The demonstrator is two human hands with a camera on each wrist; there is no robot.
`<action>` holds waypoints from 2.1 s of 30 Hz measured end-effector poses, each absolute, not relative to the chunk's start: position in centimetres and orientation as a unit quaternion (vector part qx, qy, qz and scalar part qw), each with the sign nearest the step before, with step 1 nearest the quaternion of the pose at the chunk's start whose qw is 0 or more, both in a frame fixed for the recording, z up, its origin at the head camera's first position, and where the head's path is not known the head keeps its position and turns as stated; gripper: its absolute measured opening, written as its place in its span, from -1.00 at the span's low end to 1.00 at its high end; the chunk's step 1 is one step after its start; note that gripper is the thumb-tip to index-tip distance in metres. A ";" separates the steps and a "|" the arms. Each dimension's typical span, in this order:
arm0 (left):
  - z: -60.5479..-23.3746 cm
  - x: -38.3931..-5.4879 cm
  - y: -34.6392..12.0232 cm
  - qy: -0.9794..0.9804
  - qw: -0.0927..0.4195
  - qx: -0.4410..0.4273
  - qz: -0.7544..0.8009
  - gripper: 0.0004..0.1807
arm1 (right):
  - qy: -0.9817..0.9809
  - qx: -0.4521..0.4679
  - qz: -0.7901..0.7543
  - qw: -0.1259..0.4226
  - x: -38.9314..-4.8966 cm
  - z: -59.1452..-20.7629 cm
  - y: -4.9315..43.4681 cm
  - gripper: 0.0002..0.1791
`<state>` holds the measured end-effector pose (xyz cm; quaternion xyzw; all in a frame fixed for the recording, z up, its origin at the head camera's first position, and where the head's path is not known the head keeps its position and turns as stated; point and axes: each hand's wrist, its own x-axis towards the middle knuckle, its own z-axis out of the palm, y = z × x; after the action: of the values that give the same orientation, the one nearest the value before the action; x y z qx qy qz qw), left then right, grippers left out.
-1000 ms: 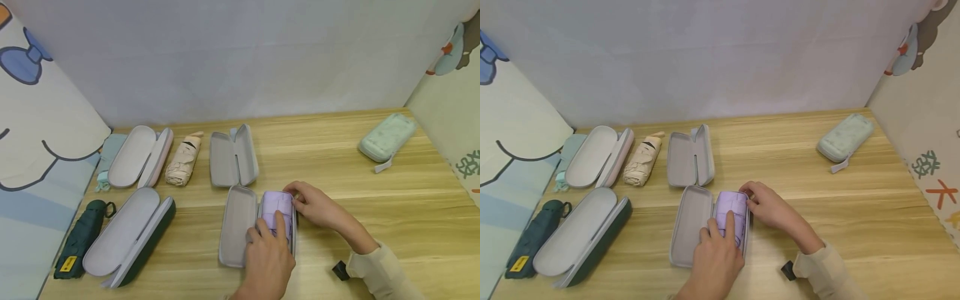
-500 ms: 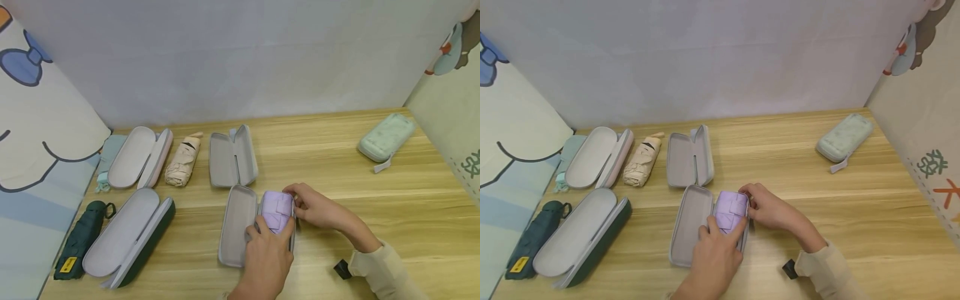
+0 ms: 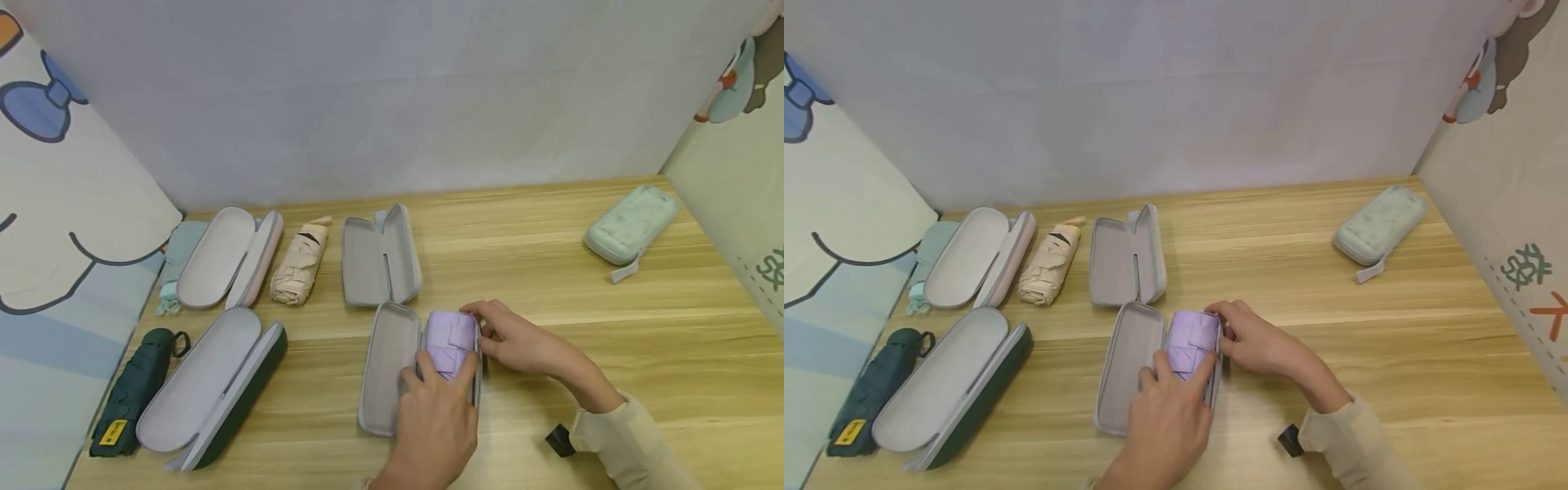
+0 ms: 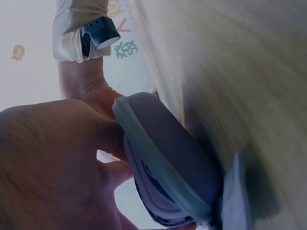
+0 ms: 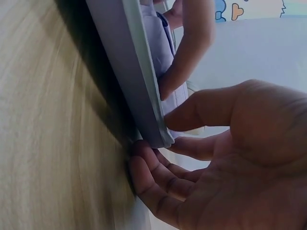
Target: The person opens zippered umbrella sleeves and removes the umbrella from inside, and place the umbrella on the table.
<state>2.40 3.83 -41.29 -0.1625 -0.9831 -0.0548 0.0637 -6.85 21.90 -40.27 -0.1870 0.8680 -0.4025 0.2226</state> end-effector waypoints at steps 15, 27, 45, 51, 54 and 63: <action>-41.4 2.3 4.0 -0.986 0.052 -0.159 -0.026 -0.35 | 0.871 -0.186 -0.401 0.216 -6.8 -40.4 21.7 -0.43; -41.0 1.6 3.1 -0.984 0.044 -0.131 -0.109 -0.31 | 0.867 -0.173 -0.406 0.232 -6.8 -40.3 21.8 -0.44; -38.3 1.1 -1.1 -0.948 -0.053 -0.150 -0.277 -0.09 | 0.873 -0.173 -0.404 0.212 -6.8 -40.6 21.6 -0.44; -36.1 1.1 -3.1 -0.903 -0.152 -0.123 -0.383 -0.06 | 0.872 -0.171 -0.407 0.211 -6.8 -40.6 21.6 -0.46; -35.1 1.3 -4.0 -0.897 -0.152 -0.103 -0.402 -0.03 | 0.874 -0.170 -0.404 0.210 -6.8 -40.6 21.6 -0.47; -33.6 1.9 -7.3 -0.919 -0.058 -0.058 -0.385 -0.08 | 0.871 -0.163 -0.406 0.223 -6.9 -40.5 21.5 -0.46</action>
<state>1.87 -7.32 -33.65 -0.0579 -0.9193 -0.3850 -0.0584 -6.85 21.47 -40.54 -0.1632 0.8708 -0.4063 0.2234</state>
